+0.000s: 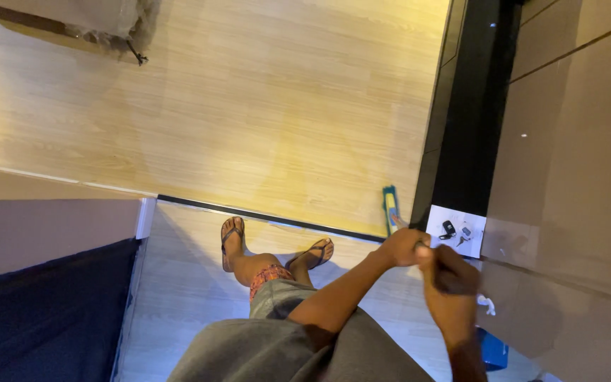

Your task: Mop the wooden floor in a hallway and living area.

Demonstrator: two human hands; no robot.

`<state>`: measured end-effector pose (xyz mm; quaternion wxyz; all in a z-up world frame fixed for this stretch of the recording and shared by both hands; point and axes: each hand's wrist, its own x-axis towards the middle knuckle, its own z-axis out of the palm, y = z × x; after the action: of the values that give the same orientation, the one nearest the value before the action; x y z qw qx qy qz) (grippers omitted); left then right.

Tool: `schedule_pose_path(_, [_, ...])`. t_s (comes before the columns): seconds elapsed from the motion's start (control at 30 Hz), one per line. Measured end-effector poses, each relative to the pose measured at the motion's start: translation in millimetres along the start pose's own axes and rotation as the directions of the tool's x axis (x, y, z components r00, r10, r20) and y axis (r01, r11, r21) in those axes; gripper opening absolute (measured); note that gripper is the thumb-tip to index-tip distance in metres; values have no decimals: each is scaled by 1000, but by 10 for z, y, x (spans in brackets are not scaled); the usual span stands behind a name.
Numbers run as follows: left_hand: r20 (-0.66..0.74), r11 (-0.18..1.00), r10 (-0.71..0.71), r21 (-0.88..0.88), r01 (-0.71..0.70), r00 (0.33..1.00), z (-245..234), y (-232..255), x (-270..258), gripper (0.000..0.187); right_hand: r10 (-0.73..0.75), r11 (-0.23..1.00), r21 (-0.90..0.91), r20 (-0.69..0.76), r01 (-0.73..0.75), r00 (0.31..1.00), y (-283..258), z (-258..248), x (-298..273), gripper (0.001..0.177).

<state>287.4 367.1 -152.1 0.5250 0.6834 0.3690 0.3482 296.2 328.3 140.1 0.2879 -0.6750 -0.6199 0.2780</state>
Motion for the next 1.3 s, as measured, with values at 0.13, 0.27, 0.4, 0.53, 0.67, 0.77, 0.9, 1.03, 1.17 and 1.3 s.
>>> schedule_pose_path(0.13, [109, 997, -30, 71, 22, 994, 271, -818, -180, 34, -37, 999, 33, 182, 32, 983, 495, 568, -172, 27])
schedule_pose_path(0.27, [140, 989, 25, 143, -45, 990, -212, -340, -216, 32, 57, 990, 132, 10, -58, 998, 219, 536, -219, 22])
schedule_pose_path(0.4, [71, 966, -9, 258, -10, 997, -748, 207, -249, 24, 109, 862, 506, -119, -34, 987, 115, 319, -96, 30])
schedule_pose_path(0.53, [-34, 955, -134, 262, 139, 990, -1113, 82, -485, 25, 108, 758, 647, -240, 76, 965, -20, 286, -3, 45])
schedule_pose_path(0.67, [-193, 918, -282, 229, 323, 940, -1411, 269, -708, 24, 166, 791, 611, -145, -44, 975, -109, 312, -21, 43])
schedule_pose_path(0.77, [-259, 930, -256, 199, 310, 932, -1534, 642, -663, 32, 115, 749, 662, -115, -10, 987, -244, 159, -21, 44])
schedule_pose_path(0.9, [-261, 955, -228, 130, 268, 938, -1601, 1245, -501, 45, 104, 828, 561, -131, -13, 986, -605, -200, -28, 48])
schedule_pose_path(1.03, [-156, 982, -159, 82, 173, 975, -1244, 1280, -169, 49, -94, 862, 482, -154, 158, 984, -904, -470, -28, 59])
schedule_pose_path(1.17, [-103, 996, 71, 52, -66, 992, -712, 887, -14, 33, 3, 942, 335, -105, 32, 994, -773, -432, 13, 46])
schedule_pose_path(1.3, [-88, 998, 53, 25, -51, 995, -129, -53, -86, 25, 104, 993, -68, 154, -94, 983, 44, 30, 155, 24])
